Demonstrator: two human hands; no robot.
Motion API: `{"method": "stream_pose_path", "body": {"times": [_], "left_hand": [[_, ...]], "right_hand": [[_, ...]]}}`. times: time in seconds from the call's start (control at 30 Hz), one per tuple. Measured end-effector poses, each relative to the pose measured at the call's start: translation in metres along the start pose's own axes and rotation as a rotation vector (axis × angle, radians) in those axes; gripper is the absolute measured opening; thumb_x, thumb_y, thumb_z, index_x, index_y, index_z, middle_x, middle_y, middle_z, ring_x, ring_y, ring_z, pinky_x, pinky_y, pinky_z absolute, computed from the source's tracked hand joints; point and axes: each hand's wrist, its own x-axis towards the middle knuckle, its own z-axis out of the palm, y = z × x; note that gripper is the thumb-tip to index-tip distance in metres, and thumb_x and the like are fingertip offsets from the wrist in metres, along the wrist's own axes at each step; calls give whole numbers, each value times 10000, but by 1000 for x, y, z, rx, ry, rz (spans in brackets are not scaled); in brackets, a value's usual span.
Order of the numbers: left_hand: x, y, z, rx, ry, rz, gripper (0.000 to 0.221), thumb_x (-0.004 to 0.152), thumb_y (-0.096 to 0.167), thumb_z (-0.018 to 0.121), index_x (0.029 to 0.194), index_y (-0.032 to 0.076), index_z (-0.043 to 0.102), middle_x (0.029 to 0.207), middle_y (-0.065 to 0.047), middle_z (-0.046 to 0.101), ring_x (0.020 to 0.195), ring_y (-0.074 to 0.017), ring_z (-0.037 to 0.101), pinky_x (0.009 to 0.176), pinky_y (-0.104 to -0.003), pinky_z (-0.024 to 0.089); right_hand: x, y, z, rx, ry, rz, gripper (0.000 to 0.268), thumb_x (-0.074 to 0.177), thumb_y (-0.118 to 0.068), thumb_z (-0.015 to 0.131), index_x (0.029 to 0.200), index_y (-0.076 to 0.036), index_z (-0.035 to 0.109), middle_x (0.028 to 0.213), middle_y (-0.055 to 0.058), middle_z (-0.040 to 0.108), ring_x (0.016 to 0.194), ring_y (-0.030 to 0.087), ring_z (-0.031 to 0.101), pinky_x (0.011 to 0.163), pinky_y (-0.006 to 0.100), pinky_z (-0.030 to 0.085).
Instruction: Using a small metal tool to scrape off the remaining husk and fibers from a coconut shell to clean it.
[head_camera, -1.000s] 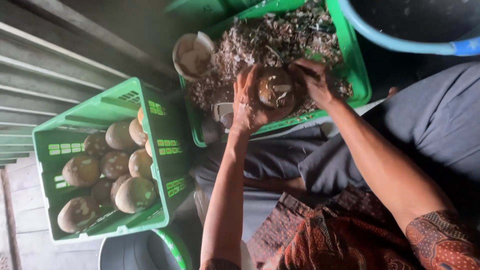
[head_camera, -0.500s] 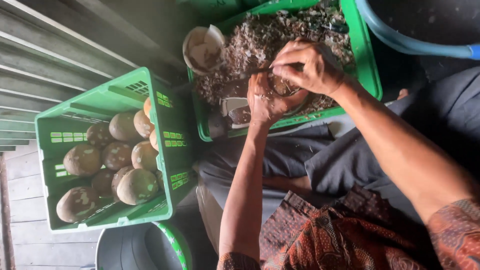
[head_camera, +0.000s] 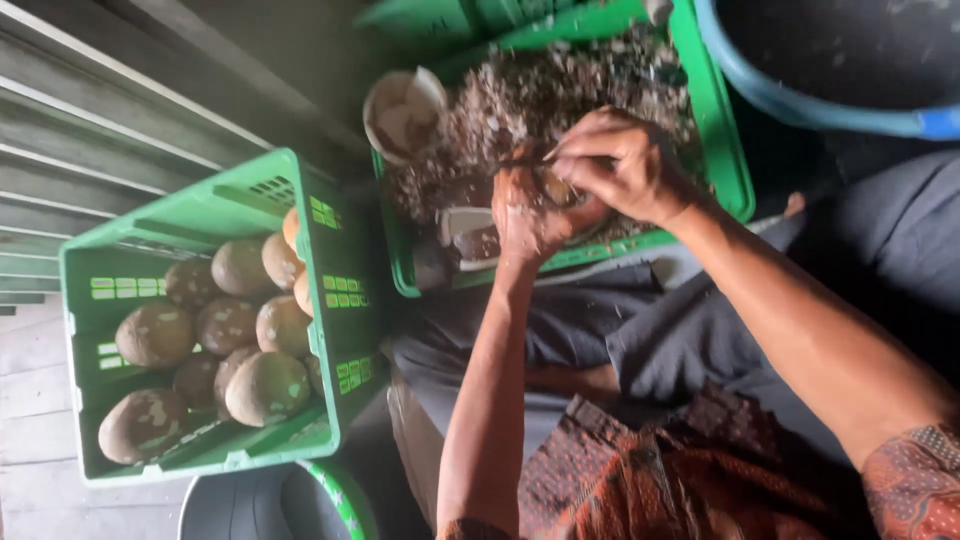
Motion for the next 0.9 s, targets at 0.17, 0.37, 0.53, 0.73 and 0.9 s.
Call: {"method": "stream_pose_path", "body": {"times": [0.17, 0.37, 0.53, 0.73, 0.9], "left_hand": [[-1, -37, 31, -49, 155, -9, 828, 494, 418, 903, 1175, 72, 583, 1000, -133, 652, 959, -360, 654, 870, -447, 544], [-13, -35, 26, -91, 58, -77, 981, 409, 480, 972, 1218, 74, 596, 1041, -187, 671, 1012, -392, 679, 929, -486, 559], [-15, -30, 25, -89, 5, -208, 991, 472, 487, 931, 1291, 70, 561, 1062, -189, 693, 1047, -401, 695, 975, -487, 551], [-18, -46, 36, -121, 66, -172, 1007, 398, 477, 978, 1256, 97, 613, 1088, -146, 658, 1008, -376, 692, 941, -465, 556], [-7, -19, 17, -114, 40, -176, 937, 433, 459, 953, 1230, 107, 608, 1080, -150, 640, 1031, -403, 677, 967, -508, 530]], "right_hand": [[3, 31, -2, -183, 116, -42, 125, 1009, -121, 707, 1008, -4, 751, 1029, 151, 710, 965, 324, 652, 872, 421, 507], [-22, 39, 10, -87, 147, 90, 87, 1008, -143, 721, 1004, -62, 753, 1031, 152, 715, 967, 353, 670, 865, 463, 517], [-25, 19, 19, -55, 130, 77, 94, 977, -142, 754, 967, -49, 756, 1028, 153, 721, 941, 343, 667, 848, 430, 521], [-26, 11, 14, 111, 225, 239, 93, 978, -145, 744, 916, -77, 754, 1032, 139, 732, 966, 331, 704, 864, 439, 530], [-37, 41, 13, 75, 351, 342, 125, 1018, -171, 724, 1034, -48, 742, 1013, 148, 719, 941, 324, 716, 856, 415, 537]]}}
